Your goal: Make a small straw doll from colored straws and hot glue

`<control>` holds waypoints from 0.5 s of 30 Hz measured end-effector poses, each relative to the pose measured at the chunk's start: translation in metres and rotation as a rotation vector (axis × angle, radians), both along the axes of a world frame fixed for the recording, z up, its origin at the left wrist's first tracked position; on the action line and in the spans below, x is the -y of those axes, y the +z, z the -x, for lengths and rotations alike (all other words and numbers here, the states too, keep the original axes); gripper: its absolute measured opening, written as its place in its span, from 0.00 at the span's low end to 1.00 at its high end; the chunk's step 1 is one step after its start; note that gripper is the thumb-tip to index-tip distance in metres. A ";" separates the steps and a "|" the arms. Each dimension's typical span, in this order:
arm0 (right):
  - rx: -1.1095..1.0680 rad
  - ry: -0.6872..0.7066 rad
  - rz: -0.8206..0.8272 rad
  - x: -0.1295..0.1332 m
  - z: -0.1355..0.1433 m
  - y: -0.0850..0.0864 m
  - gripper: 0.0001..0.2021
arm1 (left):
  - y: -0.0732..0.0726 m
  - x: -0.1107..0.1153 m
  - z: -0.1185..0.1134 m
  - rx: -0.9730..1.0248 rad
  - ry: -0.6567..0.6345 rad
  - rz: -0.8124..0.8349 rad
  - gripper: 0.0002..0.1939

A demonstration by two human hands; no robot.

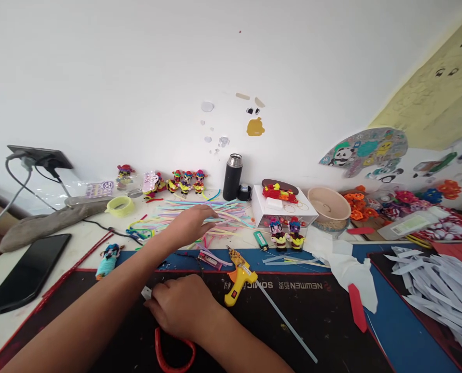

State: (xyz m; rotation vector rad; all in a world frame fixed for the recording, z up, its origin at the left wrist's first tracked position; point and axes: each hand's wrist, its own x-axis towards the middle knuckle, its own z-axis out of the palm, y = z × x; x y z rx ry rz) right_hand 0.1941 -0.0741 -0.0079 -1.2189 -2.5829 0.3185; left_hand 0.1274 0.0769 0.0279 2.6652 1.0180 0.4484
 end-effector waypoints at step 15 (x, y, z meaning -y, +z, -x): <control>0.026 0.018 0.042 0.003 0.003 -0.003 0.16 | -0.037 -0.006 0.003 -0.314 0.151 -0.142 0.18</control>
